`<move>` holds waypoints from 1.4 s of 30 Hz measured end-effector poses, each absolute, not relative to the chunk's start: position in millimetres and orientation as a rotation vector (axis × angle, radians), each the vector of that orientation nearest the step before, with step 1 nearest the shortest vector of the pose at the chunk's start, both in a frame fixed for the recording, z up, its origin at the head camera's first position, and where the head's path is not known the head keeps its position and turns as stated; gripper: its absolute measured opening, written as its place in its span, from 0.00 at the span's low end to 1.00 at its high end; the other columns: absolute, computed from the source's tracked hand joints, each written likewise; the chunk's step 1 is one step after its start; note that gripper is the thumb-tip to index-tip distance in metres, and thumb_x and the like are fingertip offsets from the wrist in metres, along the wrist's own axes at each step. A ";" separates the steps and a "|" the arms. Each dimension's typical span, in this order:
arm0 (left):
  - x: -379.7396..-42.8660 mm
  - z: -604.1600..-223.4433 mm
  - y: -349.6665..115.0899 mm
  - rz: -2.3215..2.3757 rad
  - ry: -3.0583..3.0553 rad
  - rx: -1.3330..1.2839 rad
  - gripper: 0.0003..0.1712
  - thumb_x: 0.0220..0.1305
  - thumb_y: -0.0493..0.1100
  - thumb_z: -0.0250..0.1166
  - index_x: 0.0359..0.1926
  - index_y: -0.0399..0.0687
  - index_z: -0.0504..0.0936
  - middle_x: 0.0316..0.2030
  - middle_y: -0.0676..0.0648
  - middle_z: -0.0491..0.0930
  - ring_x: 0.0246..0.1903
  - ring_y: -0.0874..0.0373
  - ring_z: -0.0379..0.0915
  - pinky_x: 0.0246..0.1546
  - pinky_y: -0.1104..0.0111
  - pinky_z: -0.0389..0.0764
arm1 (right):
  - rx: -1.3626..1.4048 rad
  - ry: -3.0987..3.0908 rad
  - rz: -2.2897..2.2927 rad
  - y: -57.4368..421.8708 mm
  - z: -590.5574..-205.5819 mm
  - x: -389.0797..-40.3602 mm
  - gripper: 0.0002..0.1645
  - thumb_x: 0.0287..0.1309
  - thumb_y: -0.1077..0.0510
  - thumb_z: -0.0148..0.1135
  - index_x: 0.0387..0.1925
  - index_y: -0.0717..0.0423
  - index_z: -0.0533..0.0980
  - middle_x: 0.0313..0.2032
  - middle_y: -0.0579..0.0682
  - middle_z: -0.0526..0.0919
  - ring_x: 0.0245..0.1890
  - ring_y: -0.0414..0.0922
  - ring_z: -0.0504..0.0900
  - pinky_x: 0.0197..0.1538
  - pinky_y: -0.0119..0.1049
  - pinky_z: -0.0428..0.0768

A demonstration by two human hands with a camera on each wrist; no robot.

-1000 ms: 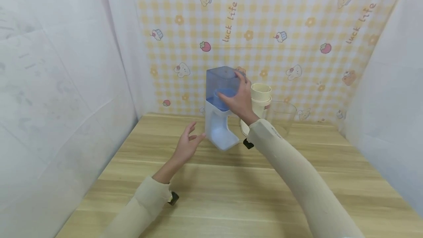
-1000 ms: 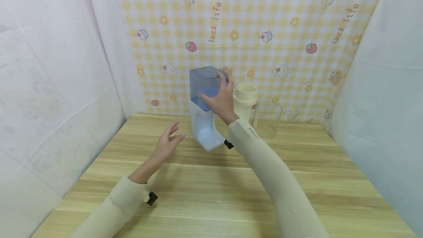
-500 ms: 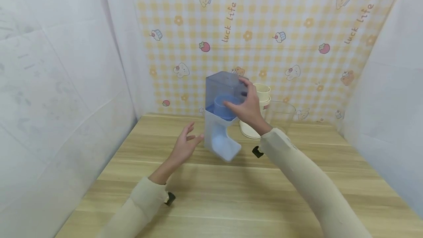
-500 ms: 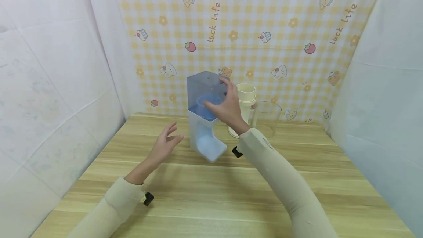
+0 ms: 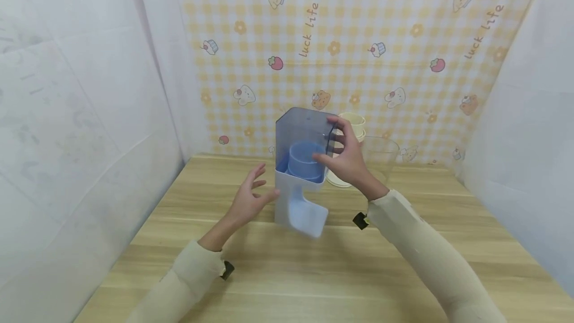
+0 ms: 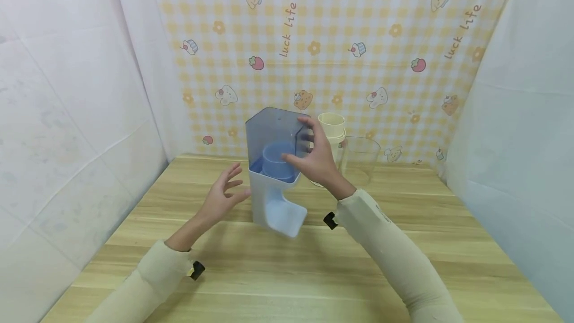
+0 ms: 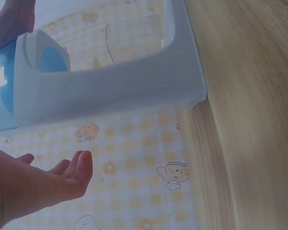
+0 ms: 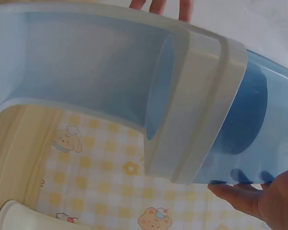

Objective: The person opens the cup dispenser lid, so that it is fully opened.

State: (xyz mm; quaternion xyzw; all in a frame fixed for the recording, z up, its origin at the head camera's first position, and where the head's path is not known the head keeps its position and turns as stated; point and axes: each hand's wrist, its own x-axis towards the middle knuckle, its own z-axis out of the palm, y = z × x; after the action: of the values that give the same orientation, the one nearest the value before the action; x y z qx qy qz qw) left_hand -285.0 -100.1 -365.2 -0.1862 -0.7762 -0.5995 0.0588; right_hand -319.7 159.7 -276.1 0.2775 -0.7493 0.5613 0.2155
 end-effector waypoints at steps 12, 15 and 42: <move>-280.0 -362.3 -97.5 -1.851 -2.363 -0.722 0.56 0.57 0.48 0.72 0.78 0.52 0.48 0.75 0.42 0.53 0.69 0.40 0.57 0.63 0.42 0.63 | 0.952 -1.992 1.620 172.0 -274.6 -292.9 0.51 0.39 0.74 0.71 0.67 0.64 0.60 0.62 0.57 0.68 0.52 0.55 0.77 0.46 0.37 0.84; -278.1 -362.5 -96.5 -1.844 -2.363 -0.767 0.58 0.55 0.51 0.74 0.78 0.51 0.48 0.75 0.41 0.53 0.69 0.40 0.57 0.63 0.42 0.63 | 0.994 -1.970 1.630 174.8 -275.0 -287.8 0.50 0.39 0.76 0.69 0.67 0.65 0.59 0.63 0.57 0.68 0.53 0.53 0.77 0.46 0.36 0.84; -265.1 -369.0 -70.8 -1.826 -2.321 -1.016 0.63 0.48 0.66 0.75 0.75 0.47 0.52 0.69 0.41 0.64 0.68 0.45 0.58 0.61 0.42 0.66 | 1.325 -1.897 1.698 197.2 -283.9 -267.7 0.55 0.50 0.44 0.77 0.69 0.59 0.55 0.60 0.55 0.66 0.55 0.50 0.74 0.52 0.37 0.80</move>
State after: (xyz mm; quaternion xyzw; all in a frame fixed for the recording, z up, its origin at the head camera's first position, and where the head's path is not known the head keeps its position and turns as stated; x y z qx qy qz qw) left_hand -265.1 -70.8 -369.0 -0.3254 -0.7432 -0.5845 0.0091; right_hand -267.7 197.2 -283.9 0.4573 -0.6550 0.5861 0.1354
